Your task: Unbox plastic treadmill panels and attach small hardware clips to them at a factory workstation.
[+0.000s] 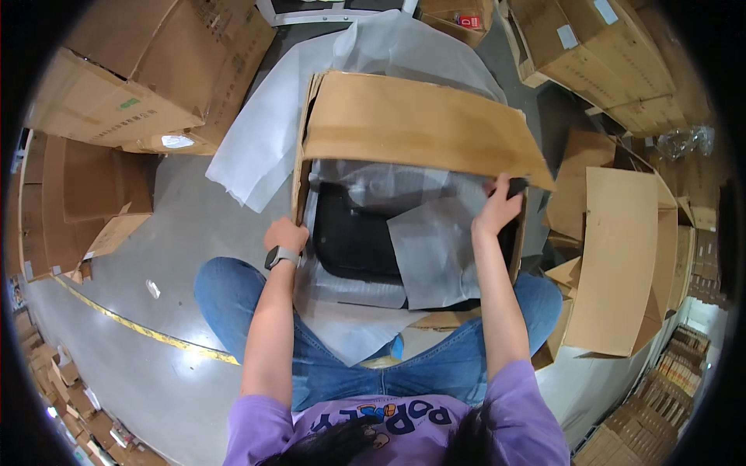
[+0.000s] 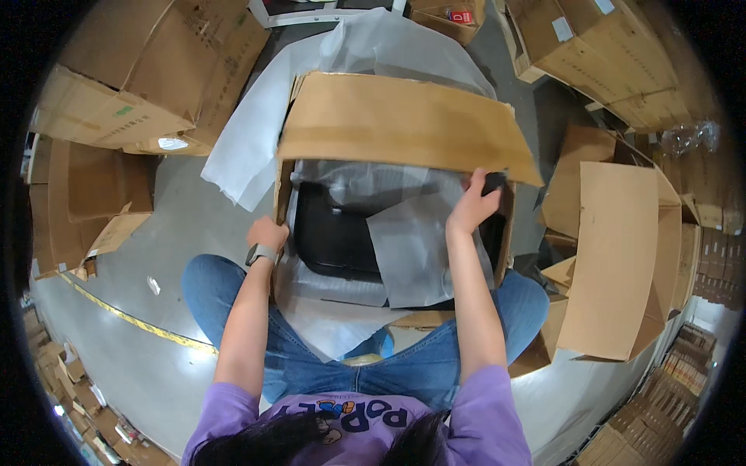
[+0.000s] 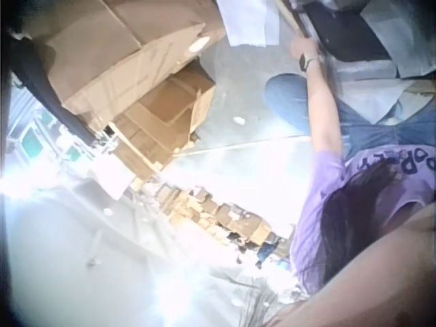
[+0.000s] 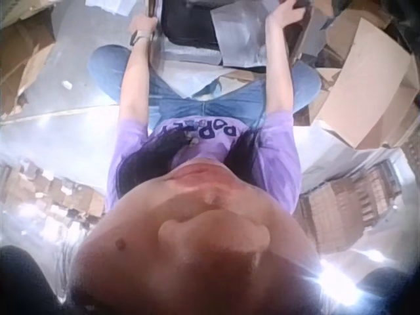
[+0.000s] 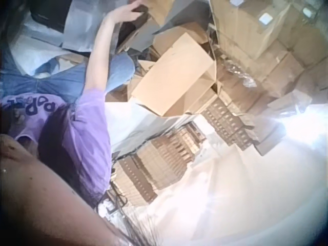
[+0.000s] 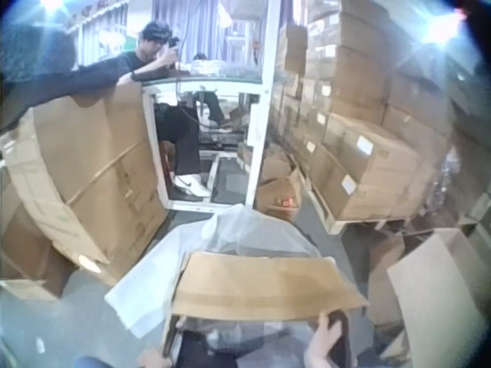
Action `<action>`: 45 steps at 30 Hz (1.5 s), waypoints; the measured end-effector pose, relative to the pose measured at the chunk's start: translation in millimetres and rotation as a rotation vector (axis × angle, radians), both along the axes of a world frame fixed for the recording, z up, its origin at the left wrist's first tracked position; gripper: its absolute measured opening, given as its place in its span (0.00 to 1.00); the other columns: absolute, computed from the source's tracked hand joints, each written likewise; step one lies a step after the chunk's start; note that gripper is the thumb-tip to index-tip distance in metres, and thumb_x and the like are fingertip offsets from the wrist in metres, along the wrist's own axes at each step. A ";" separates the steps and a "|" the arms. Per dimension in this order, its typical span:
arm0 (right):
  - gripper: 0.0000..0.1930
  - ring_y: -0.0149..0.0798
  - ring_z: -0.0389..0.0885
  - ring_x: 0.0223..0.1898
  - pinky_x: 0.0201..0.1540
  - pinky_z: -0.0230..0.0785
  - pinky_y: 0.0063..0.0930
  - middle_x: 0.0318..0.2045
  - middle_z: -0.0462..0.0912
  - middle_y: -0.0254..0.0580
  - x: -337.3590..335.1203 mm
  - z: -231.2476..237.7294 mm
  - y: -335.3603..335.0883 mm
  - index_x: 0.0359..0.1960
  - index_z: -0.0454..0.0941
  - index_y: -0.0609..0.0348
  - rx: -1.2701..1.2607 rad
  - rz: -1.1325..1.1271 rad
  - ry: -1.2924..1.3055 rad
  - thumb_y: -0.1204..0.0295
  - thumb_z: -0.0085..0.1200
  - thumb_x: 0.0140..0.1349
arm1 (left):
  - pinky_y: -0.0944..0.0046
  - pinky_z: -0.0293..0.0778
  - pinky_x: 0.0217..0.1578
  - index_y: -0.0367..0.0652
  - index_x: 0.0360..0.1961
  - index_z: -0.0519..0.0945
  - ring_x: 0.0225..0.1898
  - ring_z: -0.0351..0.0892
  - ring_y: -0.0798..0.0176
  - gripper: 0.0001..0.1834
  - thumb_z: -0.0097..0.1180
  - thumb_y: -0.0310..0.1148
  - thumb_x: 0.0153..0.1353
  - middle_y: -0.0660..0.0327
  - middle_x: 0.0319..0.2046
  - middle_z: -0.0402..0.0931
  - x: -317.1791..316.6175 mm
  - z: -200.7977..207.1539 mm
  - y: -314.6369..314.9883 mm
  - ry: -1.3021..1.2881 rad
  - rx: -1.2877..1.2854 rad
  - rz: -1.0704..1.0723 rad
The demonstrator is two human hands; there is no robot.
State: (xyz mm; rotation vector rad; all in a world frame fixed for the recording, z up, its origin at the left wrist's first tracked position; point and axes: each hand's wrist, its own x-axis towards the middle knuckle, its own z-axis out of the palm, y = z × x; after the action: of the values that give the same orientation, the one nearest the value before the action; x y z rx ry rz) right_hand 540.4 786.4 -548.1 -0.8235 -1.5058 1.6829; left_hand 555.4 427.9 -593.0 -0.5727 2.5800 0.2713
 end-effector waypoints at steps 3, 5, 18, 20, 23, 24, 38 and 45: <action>0.12 0.35 0.78 0.42 0.47 0.68 0.27 0.41 0.80 0.43 -50.0 46.6 -4.8 0.41 0.70 0.64 0.386 0.118 0.218 0.66 0.50 0.66 | 0.51 0.76 0.41 0.40 0.34 0.83 0.39 0.80 0.44 0.18 0.59 0.44 0.50 0.47 0.34 0.81 2.8 -5.3 -4.7 0.006 -0.016 0.002; 0.19 0.40 0.74 0.53 0.56 0.62 0.29 0.52 0.76 0.50 -105.2 46.8 1.0 0.52 0.68 0.69 0.650 0.151 0.178 0.68 0.50 0.65 | 0.50 0.76 0.40 0.36 0.33 0.83 0.38 0.80 0.41 0.21 0.60 0.46 0.50 0.44 0.33 0.80 5.2 -2.2 -8.3 0.019 -0.026 0.038; 0.27 0.54 0.74 0.51 0.52 0.66 0.40 0.48 0.77 0.57 -253.7 -39.2 80.3 0.51 0.74 0.63 1.089 0.903 -0.798 0.54 0.55 0.55 | 0.49 0.75 0.41 0.36 0.35 0.81 0.40 0.79 0.41 0.23 0.59 0.48 0.51 0.43 0.35 0.79 -2.6 -1.7 9.7 -0.046 -0.016 0.069; 0.25 0.56 0.75 0.49 0.49 0.67 0.41 0.46 0.78 0.58 -216.9 -34.7 57.2 0.48 0.74 0.64 1.116 0.776 -0.688 0.56 0.54 0.57 | 0.49 0.75 0.41 0.36 0.34 0.81 0.40 0.79 0.41 0.23 0.58 0.48 0.52 0.42 0.36 0.79 1.2 -1.5 8.7 -0.038 -0.046 0.090; 0.19 0.58 0.77 0.44 0.45 0.68 0.44 0.39 0.80 0.58 -153.8 -23.7 32.2 0.41 0.73 0.66 1.166 0.378 -0.150 0.59 0.52 0.60 | 0.49 0.75 0.42 0.35 0.35 0.81 0.41 0.78 0.41 0.23 0.57 0.48 0.52 0.42 0.36 0.79 2.8 -10.6 3.1 -0.034 -0.034 0.073; 0.17 0.58 0.77 0.43 0.44 0.68 0.45 0.38 0.80 0.57 -130.1 -24.9 21.3 0.39 0.73 0.66 1.096 0.377 -0.178 0.61 0.52 0.61 | 0.49 0.75 0.42 0.35 0.35 0.81 0.41 0.78 0.41 0.23 0.57 0.48 0.52 0.42 0.36 0.79 4.6 -8.8 2.5 -0.038 -0.034 0.069; 0.18 0.58 0.77 0.40 0.41 0.69 0.49 0.35 0.80 0.56 87.3 16.6 32.9 0.45 0.73 0.60 0.909 0.876 -0.625 0.62 0.54 0.56 | 0.46 0.75 0.40 0.38 0.39 0.78 0.40 0.79 0.42 0.24 0.55 0.48 0.53 0.45 0.35 0.80 -3.8 9.5 34.8 0.390 -0.079 -0.126; 0.17 0.55 0.80 0.35 0.38 0.72 0.41 0.31 0.81 0.55 220.4 160.3 104.2 0.42 0.75 0.60 0.782 0.048 -0.296 0.60 0.55 0.57 | 0.56 0.74 0.34 0.37 0.31 0.82 0.30 0.81 0.51 0.10 0.54 0.34 0.57 0.52 0.27 0.81 16.2 -7.9 80.3 0.503 0.570 -0.607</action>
State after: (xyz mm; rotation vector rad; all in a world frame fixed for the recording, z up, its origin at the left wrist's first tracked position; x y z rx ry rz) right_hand 760.8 890.7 -387.8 -0.6087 -2.1766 0.8728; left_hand 571.6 508.2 -600.9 0.5406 2.7825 0.9820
